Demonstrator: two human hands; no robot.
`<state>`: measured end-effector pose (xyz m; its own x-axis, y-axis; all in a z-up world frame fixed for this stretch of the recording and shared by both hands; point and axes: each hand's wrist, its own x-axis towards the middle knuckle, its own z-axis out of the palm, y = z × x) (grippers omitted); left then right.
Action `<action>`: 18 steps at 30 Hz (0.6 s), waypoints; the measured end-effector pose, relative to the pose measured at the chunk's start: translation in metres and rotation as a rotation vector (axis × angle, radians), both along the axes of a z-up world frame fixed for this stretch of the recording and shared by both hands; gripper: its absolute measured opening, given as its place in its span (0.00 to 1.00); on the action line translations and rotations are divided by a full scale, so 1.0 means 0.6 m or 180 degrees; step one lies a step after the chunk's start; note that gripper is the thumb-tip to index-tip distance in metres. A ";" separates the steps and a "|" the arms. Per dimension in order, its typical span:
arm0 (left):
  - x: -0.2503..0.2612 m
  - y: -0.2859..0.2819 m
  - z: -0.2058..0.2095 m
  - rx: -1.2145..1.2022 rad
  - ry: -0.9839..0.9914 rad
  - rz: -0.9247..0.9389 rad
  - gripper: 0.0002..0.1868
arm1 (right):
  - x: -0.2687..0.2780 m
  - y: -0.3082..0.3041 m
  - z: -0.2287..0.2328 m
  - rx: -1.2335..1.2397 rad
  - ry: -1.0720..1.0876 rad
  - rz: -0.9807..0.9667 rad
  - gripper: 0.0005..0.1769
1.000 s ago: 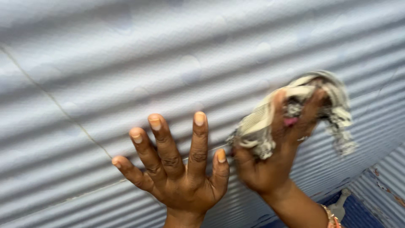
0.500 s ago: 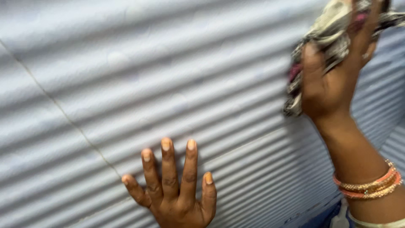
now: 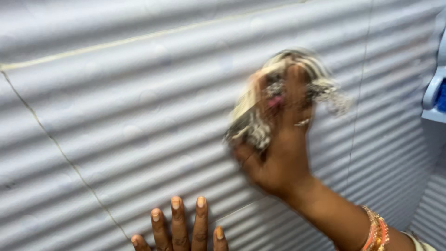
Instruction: The person wipes white corrugated wall tiles with a cloth, moving it across the surface in circular and side-to-side motions.
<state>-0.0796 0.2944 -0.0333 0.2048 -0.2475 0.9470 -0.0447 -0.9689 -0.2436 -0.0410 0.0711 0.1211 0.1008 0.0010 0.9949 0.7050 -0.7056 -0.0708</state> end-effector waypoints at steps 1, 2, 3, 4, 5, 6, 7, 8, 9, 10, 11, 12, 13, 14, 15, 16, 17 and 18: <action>0.001 -0.002 0.000 -0.0055 -0.0071 0.0016 0.31 | -0.012 0.011 0.000 -0.0495 -0.0030 -0.0174 0.46; 0.003 0.001 0.005 0.0182 -0.0209 -0.0039 0.31 | -0.017 0.018 0.005 -0.0759 -0.0093 -0.0014 0.44; 0.004 0.007 0.018 0.0419 -0.0348 -0.0090 0.32 | -0.019 0.023 0.011 -0.1026 -0.0156 0.0142 0.42; 0.008 0.006 0.035 0.0654 -0.0499 -0.0133 0.33 | -0.017 0.022 0.020 -0.1297 -0.0233 0.0297 0.39; 0.013 -0.006 0.053 0.0698 -0.0538 -0.0176 0.32 | -0.011 0.012 0.034 -0.1341 -0.0340 0.0203 0.40; 0.012 -0.025 0.072 0.0732 -0.0558 -0.0203 0.31 | -0.003 -0.005 0.050 -0.1393 -0.0434 0.0129 0.40; 0.009 -0.043 0.096 0.0766 -0.0578 -0.0229 0.31 | 0.005 -0.023 0.066 -0.1444 -0.0527 0.0053 0.41; 0.003 -0.058 0.122 0.0675 -0.0512 -0.0347 0.29 | 0.014 -0.047 0.083 -0.1264 -0.0454 -0.0053 0.41; -0.005 -0.072 0.150 0.0585 -0.0446 -0.0466 0.28 | 0.023 -0.077 0.103 -0.1082 -0.0381 -0.0156 0.42; -0.011 -0.085 0.180 0.0493 -0.0381 -0.0586 0.27 | 0.032 -0.108 0.121 -0.0902 -0.0307 -0.0257 0.42; -0.018 -0.094 0.210 0.0468 -0.0317 -0.0601 0.27 | 0.039 -0.139 0.137 -0.0637 -0.0192 -0.0057 0.44; -0.024 -0.103 0.236 0.0435 -0.0241 -0.0620 0.26 | 0.045 -0.171 0.148 -0.0382 -0.0061 0.0144 0.46; -0.025 -0.112 0.259 0.0402 -0.0165 -0.0640 0.26 | 0.053 -0.199 0.156 -0.0344 -0.0099 -0.0096 0.44; -0.023 -0.122 0.279 0.0307 -0.0098 -0.0610 0.27 | 0.061 -0.227 0.164 -0.0304 -0.0142 -0.0349 0.42; -0.019 -0.130 0.295 0.0212 -0.0031 -0.0581 0.29 | 0.069 -0.254 0.170 -0.0261 -0.0185 -0.0601 0.41; -0.019 -0.136 0.304 0.0122 0.0047 -0.0536 0.30 | 0.078 -0.281 0.174 -0.0201 -0.0136 -0.0685 0.40; -0.018 -0.141 0.310 0.0187 0.0005 -0.0420 0.31 | 0.086 -0.306 0.177 -0.0141 -0.0087 -0.0768 0.40; -0.014 -0.146 0.313 0.0253 -0.0030 -0.0314 0.31 | 0.094 -0.325 0.178 -0.0079 -0.0030 -0.0860 0.39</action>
<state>-0.0882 0.2066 0.1542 0.1668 -0.3405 0.9253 -0.1362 -0.9374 -0.3204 0.0153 -0.1241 0.2276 0.0916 -0.0003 0.9958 0.4913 -0.8698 -0.0454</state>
